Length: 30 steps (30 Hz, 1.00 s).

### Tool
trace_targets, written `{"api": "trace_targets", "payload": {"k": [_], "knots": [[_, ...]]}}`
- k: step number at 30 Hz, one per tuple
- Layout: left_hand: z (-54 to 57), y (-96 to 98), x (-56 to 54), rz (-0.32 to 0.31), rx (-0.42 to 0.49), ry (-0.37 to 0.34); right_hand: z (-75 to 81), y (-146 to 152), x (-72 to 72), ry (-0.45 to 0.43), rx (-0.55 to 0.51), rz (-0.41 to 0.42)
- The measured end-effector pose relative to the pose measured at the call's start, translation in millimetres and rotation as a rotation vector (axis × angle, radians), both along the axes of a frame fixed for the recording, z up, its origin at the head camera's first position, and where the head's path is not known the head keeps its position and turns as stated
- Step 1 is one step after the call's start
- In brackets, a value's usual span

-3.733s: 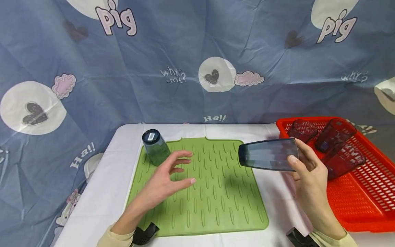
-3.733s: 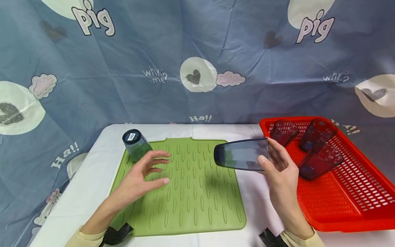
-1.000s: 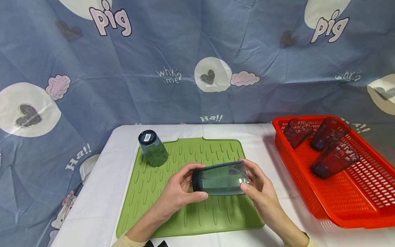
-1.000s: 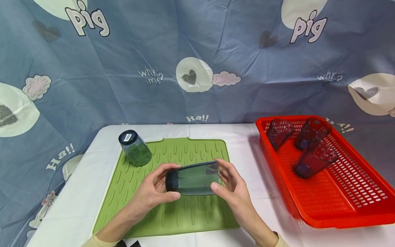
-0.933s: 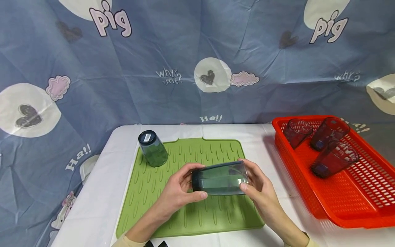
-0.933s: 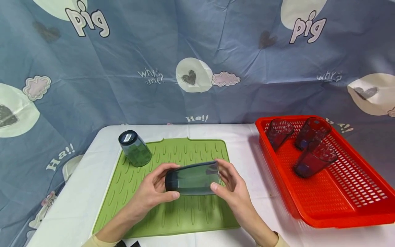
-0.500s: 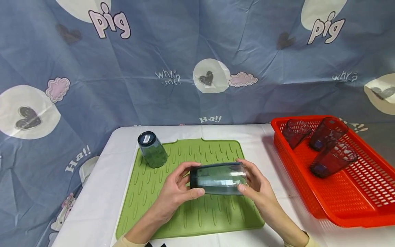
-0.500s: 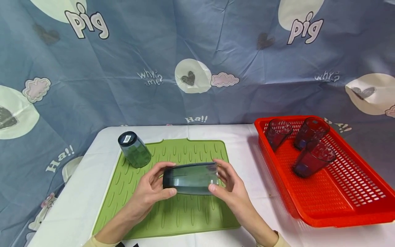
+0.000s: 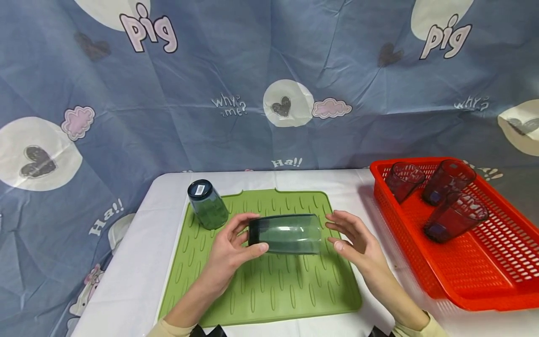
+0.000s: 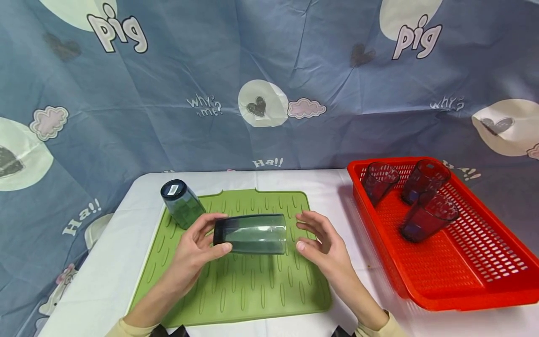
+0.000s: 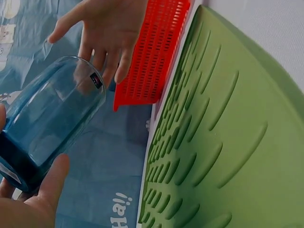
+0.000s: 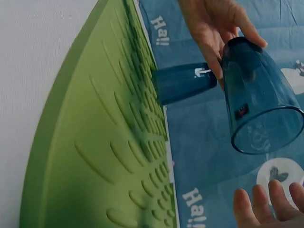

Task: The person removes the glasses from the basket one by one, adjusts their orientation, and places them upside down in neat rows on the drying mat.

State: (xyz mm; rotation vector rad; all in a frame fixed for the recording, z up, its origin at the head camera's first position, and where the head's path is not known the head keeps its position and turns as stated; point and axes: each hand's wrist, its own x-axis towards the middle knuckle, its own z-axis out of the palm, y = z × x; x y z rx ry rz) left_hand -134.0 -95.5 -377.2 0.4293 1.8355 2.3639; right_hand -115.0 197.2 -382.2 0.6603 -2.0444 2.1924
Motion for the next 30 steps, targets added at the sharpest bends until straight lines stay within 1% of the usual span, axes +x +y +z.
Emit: {"api": "trace_targets", "payload": {"k": [2,7,9,15,19,24,30], "knots": [[-0.2,-1.4,-1.2,0.023,-0.007,0.012,1.4,1.6,-0.5,-0.005,0.029,-0.023],[0.9,-6.8,-4.6,0.074,-0.048,0.031,1.1,5.0,-4.1,0.051,0.1,-0.076],[1.7,-8.9,-5.8,0.092,-0.07,0.033,-0.5,6.6,-5.8,0.075,0.108,-0.081],[5.0,-13.2,-9.8,0.163,-0.123,0.057,-1.7,9.6,-8.0,0.07,0.117,-0.098],[6.8,-16.1,-11.4,0.207,-0.165,0.059,-2.4,10.6,-9.0,0.07,0.12,-0.105],[8.0,-18.2,-12.8,0.216,-0.194,0.049,-2.8,12.6,-10.6,0.062,0.126,-0.115],[9.6,-19.5,-15.3,0.24,-0.208,0.025,-2.7,16.2,-12.6,0.053,0.127,-0.13]]}}
